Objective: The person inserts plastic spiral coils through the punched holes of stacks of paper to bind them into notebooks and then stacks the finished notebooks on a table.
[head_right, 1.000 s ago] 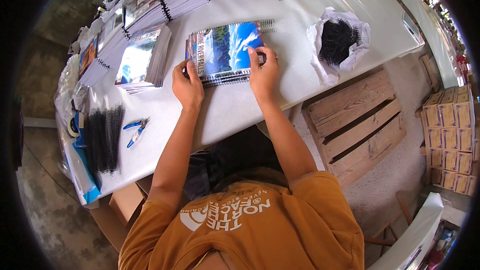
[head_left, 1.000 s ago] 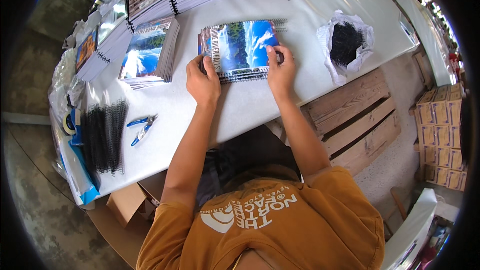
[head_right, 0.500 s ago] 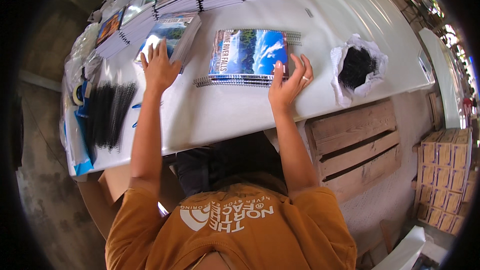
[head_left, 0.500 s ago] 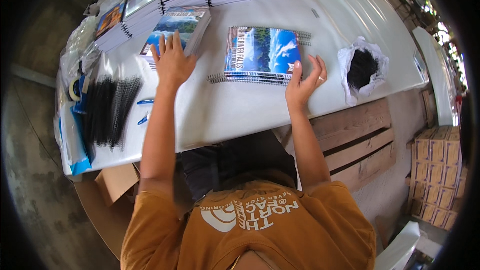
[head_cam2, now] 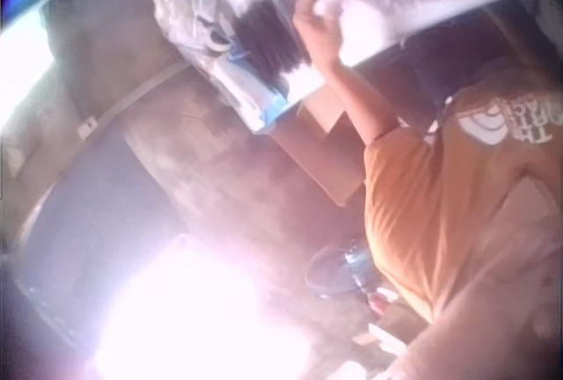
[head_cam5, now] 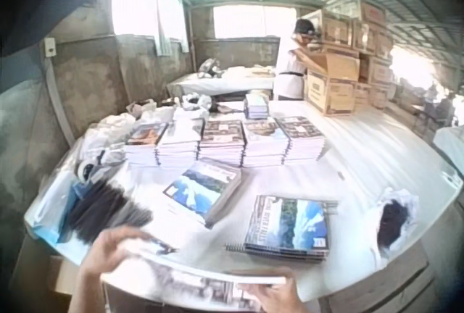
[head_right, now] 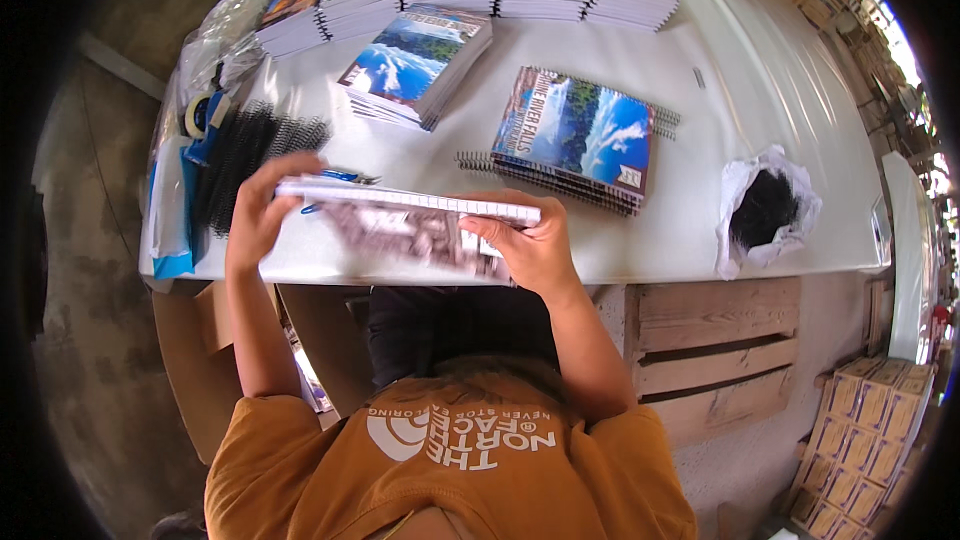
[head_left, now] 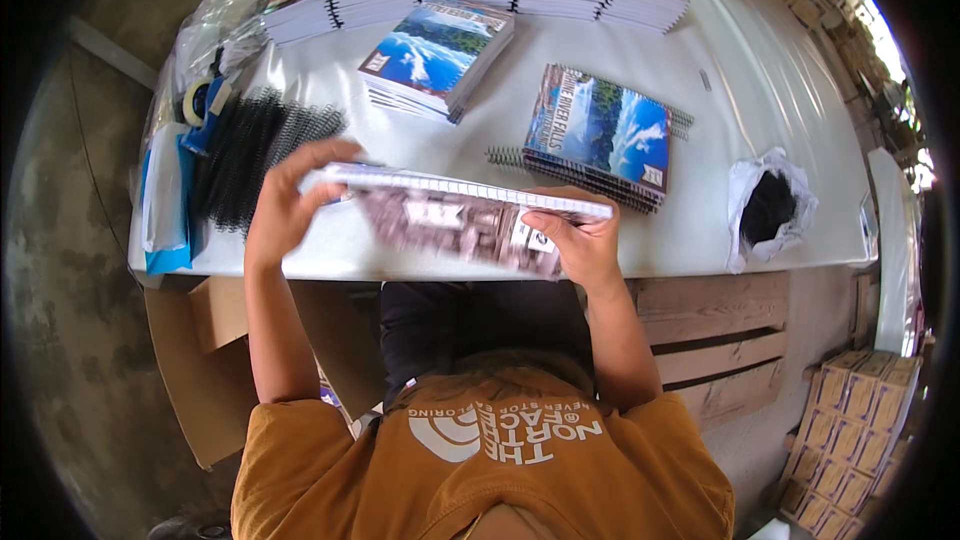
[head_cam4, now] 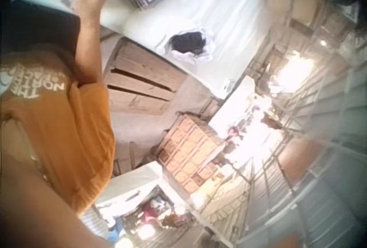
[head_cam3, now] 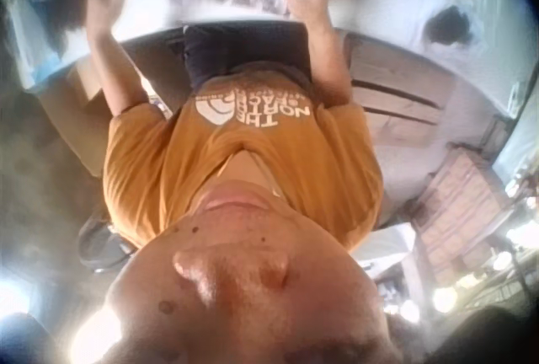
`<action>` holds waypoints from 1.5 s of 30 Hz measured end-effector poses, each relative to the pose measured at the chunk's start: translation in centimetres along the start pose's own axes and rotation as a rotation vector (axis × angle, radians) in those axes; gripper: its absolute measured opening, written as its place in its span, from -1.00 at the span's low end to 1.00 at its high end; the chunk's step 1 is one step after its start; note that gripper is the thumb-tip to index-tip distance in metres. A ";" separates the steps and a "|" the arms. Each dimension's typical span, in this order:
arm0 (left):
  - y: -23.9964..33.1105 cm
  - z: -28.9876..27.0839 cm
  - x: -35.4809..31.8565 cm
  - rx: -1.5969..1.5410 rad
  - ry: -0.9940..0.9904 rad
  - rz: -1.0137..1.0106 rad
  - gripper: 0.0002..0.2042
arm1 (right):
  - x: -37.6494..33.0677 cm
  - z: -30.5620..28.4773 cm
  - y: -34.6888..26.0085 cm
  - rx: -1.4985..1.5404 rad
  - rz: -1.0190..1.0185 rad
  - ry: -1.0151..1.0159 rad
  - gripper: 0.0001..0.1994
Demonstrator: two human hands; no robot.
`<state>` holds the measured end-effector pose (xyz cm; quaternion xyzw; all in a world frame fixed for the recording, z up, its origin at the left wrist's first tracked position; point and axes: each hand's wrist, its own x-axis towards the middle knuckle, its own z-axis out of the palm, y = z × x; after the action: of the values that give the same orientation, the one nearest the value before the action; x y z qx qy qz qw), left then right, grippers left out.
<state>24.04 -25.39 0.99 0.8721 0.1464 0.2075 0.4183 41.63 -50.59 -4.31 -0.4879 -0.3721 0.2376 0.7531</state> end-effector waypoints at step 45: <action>2.5 0.4 5.1 0.377 -0.377 0.328 -0.79 | -1.2 -3.3 4.0 -0.097 0.124 -0.064 -0.70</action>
<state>28.90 -24.97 4.03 0.9694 -0.0407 0.0759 0.2300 43.53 -51.70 -9.17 -0.5379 -0.3759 0.2811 0.7002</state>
